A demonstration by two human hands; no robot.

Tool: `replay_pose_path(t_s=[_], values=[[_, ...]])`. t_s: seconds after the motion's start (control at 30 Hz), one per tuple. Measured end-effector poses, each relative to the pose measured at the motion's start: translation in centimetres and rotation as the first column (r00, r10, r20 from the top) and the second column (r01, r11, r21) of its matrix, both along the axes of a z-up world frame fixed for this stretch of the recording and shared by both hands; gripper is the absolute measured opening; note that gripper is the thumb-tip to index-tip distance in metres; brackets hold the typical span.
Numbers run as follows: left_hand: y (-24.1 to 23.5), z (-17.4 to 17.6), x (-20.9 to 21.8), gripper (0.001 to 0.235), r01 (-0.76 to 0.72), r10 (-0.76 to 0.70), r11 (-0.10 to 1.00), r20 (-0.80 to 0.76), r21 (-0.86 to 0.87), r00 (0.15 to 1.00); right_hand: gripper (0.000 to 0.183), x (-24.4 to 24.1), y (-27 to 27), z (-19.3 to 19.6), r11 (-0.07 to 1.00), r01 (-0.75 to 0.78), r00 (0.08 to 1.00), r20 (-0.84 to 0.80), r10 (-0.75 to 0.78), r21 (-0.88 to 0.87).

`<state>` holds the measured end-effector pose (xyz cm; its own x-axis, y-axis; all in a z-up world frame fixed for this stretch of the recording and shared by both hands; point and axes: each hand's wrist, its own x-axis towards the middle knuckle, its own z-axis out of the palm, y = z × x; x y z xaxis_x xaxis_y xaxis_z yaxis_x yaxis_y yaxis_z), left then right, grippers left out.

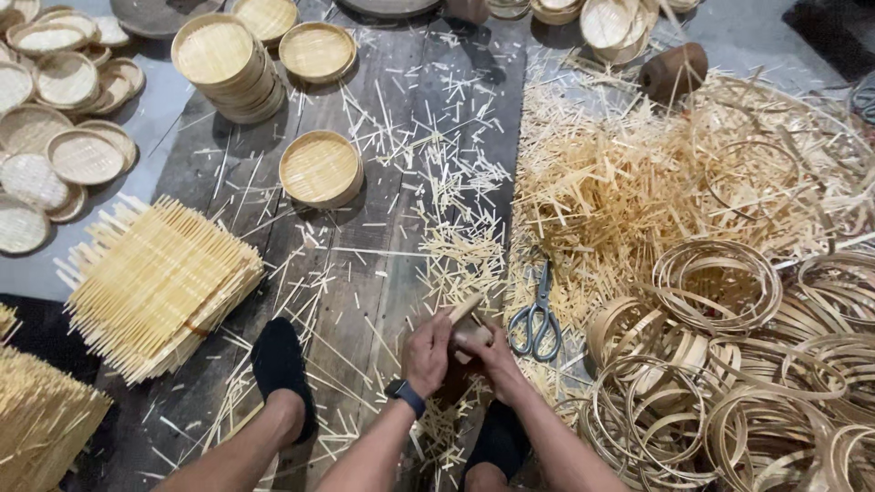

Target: The person assembles small round bamboo trays by placing a woven bamboo mat onto a wooden mold, trimming the excess mat with shears, and then removing the finished tray. The process is repeated multiple times.

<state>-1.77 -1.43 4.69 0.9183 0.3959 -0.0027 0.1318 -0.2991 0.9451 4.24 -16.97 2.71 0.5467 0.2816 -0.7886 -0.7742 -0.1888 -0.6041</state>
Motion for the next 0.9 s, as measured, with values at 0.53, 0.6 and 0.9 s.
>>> replay_pose_path(t_s=[0.53,0.6,0.9], values=[[11.8,-16.3,2.9,0.059,-0.204,0.208,0.978,-0.199,0.039,0.958,0.04,-2.1,-9.9,-7.1,0.787,0.309,0.951,-0.187,-0.246,0.534],[13.3,-16.4,2.8,0.054,-0.217,0.26,0.945,-0.16,0.245,0.952,0.046,-3.3,-11.4,-7.8,0.828,0.315,0.945,-0.229,-0.232,0.463],[1.0,-11.6,3.7,0.088,0.088,0.108,0.796,-0.284,0.599,0.953,0.062,-6.0,-7.1,-5.9,0.915,0.059,0.998,-0.022,-0.055,0.399]])
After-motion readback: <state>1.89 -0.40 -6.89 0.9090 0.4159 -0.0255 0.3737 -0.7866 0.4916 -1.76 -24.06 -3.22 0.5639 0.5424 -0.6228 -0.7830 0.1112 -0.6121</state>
